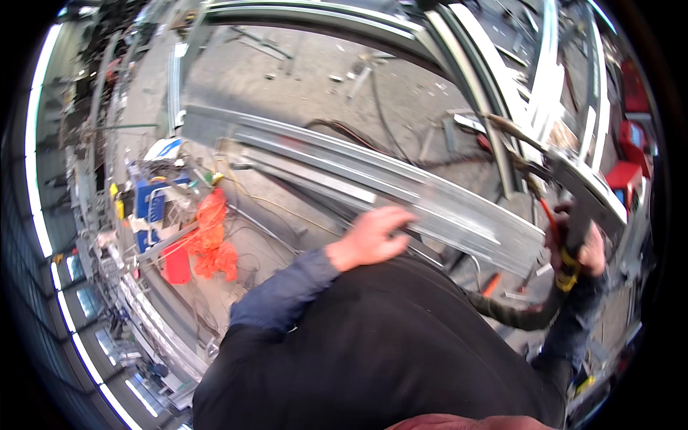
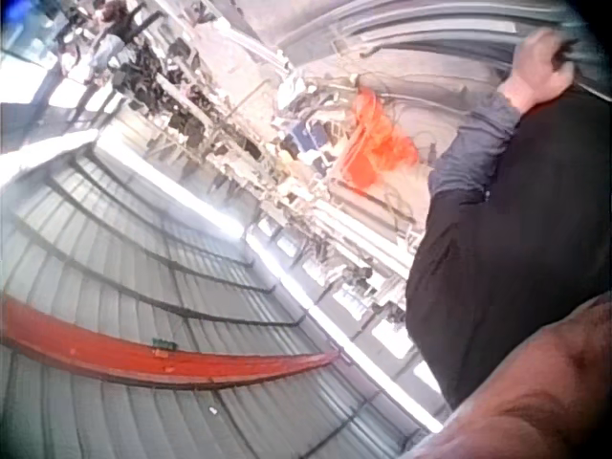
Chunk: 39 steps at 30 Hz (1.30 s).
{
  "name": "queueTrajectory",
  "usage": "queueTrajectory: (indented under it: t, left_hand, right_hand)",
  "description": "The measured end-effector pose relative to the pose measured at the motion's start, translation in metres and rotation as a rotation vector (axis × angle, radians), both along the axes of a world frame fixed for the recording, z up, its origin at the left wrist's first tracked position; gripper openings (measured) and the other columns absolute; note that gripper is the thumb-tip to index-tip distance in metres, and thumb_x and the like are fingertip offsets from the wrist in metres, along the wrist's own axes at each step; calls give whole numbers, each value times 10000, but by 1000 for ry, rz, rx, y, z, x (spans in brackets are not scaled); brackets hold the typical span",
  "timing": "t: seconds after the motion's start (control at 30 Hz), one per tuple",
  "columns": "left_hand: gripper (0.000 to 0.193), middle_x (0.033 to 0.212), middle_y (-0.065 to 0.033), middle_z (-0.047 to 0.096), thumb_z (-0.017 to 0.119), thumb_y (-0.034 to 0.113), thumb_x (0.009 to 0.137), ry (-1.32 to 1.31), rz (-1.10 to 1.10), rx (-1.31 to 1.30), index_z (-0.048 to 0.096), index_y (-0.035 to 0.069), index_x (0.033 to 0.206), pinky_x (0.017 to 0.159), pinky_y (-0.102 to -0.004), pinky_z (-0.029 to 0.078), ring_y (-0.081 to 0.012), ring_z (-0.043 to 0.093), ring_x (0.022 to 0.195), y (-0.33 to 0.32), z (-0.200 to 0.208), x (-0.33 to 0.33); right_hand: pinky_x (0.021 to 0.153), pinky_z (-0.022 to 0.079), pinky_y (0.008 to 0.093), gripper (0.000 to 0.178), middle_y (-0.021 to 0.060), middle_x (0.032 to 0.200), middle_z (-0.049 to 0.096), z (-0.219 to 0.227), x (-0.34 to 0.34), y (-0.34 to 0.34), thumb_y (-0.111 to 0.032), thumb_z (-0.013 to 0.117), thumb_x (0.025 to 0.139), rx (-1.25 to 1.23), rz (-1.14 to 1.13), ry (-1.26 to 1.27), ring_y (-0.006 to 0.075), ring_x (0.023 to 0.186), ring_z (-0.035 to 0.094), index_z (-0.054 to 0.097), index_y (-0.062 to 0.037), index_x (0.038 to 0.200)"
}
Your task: The person carries two long metal profiles to a workbench, aligns them, and uses a handheld welding tool to join them. He then flips the assembly and continues welding the opposite side before setting the tool down.
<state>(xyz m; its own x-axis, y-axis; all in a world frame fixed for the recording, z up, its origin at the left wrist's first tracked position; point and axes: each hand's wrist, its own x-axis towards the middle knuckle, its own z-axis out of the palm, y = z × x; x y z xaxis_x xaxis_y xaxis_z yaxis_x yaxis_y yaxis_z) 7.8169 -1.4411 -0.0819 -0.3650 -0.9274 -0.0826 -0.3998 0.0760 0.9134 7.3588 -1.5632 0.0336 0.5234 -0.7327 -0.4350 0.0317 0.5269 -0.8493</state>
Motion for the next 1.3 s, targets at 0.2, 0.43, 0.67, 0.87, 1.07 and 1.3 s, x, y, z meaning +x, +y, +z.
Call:
queueTrajectory:
  t: [0.2, 0.43, 0.67, 0.87, 1.07, 1.3]
  left_hand:
    - [692, 1295, -205, 688, 850, 269, 875, 296, -557, 33, 581, 15, 1460, 1010, -473, 582, -368, 702, 1196, -23, 9, -68]
    - [989, 1291, -154, 628, 960, 361, 834, 725, -680, 271, 403, -24, 1553, 1086, -410, 520, -255, 613, 1255, 28, 55, -48]
    - [727, 1169, -68, 647, 848, 140, 886, 604, -375, 332, 515, -1, 1516, 990, -350, 533, -161, 607, 1114, 62, 61, 129]
    - [737, 1204, -82, 690, 720, 15, 871, 387, 11, -31, 507, 29, 1577, 995, -350, 550, -165, 652, 1085, 68, 110, 285]
    - [750, 1225, -71, 748, 719, 86, 835, 299, 368, -9, 570, 6, 1565, 949, -336, 565, -143, 681, 1073, 110, 175, 436]
    - [814, 1121, 1, 707, 639, -43, 788, -163, 615, -49, 570, 16, 1597, 699, -244, 503, -71, 627, 827, 90, 208, 549]
  right_hand:
    - [388, 513, 286, 1139, 250, 958, 704, 55, 95, 56, -417, 948, 797, -107, -339, -123, 205, 498, 662, 302, 112, 1572]
    - [551, 551, 251, 832, 141, 1192, 637, 76, 238, 84, -399, 686, 954, -305, -406, -163, 115, 759, 651, 399, 65, 1583]
    - [708, 616, 324, 561, 195, 1228, 675, 61, 424, 109, -244, 643, 998, -508, -567, -216, 161, 864, 690, 526, 99, 1427]
    - [903, 638, 387, 680, 267, 1427, 634, 76, 554, 104, -251, 598, 1067, -640, -448, -383, 245, 1078, 718, 348, 35, 1631]
    - [1118, 531, 379, 587, 165, 1534, 630, 30, 556, 114, -241, 714, 1077, -855, 48, 73, 254, 1279, 691, 537, -23, 1592]
    - [1208, 465, 455, 719, 204, 1504, 627, -47, 425, 101, -179, 784, 929, -891, -36, 939, 398, 1417, 582, 523, -46, 1586]
